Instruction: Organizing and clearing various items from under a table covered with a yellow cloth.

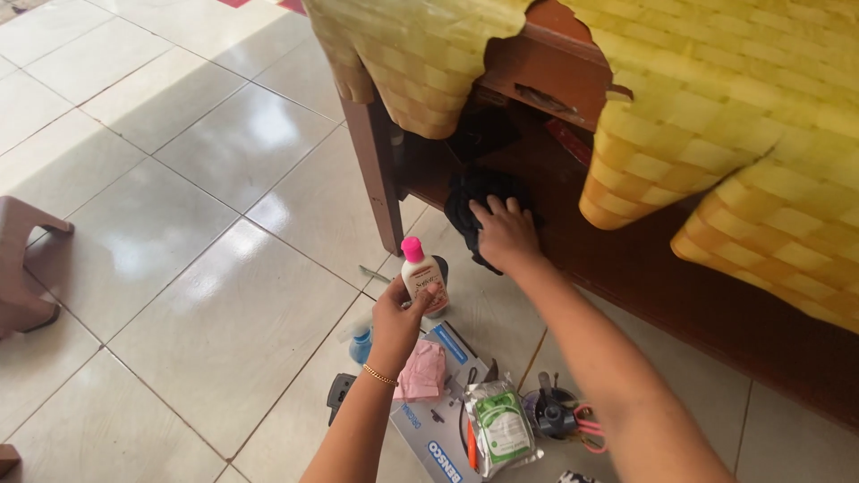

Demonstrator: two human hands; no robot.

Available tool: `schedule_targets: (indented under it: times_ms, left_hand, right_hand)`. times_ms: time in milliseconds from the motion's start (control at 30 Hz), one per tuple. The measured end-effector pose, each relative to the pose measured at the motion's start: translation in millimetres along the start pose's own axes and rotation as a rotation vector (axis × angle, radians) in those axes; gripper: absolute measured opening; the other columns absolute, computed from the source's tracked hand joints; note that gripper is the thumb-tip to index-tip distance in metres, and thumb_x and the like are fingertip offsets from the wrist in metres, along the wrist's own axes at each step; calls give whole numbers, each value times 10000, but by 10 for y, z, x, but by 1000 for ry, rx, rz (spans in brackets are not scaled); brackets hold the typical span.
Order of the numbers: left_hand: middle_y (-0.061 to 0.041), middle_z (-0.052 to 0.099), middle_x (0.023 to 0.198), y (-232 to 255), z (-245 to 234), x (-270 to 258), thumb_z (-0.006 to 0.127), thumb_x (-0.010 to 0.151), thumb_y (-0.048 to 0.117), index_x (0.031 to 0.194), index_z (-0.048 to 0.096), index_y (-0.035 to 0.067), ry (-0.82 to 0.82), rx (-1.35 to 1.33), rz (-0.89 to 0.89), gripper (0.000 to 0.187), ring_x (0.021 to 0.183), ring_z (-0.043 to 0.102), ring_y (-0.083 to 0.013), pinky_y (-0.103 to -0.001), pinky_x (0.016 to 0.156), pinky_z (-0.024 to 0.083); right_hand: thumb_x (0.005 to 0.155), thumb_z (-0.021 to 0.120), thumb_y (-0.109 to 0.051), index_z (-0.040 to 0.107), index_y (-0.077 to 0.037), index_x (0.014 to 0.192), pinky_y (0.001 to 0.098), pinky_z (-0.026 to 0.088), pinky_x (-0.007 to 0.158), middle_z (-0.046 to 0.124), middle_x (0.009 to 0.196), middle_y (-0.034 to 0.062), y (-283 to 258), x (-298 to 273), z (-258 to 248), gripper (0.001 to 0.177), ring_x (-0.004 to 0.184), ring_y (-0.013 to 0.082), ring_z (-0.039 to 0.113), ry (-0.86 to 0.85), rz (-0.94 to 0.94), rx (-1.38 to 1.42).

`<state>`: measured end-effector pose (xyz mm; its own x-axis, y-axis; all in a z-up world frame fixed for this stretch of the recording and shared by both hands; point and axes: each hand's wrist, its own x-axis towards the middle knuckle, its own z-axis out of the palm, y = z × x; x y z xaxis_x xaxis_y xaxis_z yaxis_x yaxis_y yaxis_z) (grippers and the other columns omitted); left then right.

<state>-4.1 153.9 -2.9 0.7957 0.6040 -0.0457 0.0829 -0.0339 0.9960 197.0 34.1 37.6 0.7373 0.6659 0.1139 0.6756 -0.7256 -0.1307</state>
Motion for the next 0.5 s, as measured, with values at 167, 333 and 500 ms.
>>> schedule_targets:
  times_ms: [167,333,500]
  left_hand:
    - [-106,792,1002,45,77,-81,784,869,301,1177,711,-10,-34,-38,-4,444,909,731,-136,-284,826,564]
    - [-98,791,994,77,255,-130,786,864,295,1182,711,-2,-63,5,-25,441,905,729,-134,-286,826,562]
    - [-102,797,995,79,681,-242,788,864,293,1184,713,-3,-112,15,-6,443,908,742,-138,-291,829,574]
  right_hand:
    - [840,582,-139,530,-141,1459,501,458,1019,539,1425,135,825,-1037,-235,621,1232,366,510,64,20,-84]
    - [849,586,-179,511,-125,1468,492,487,1016,549,1407,142,1479,-1853,-449,626,1229,376,513,-34,319,-143]
    - [662,849,-179,523,-159,1418,491,441,1064,317,1577,158,1217,-1607,-548,824,1294,426,459,21,397,-87]
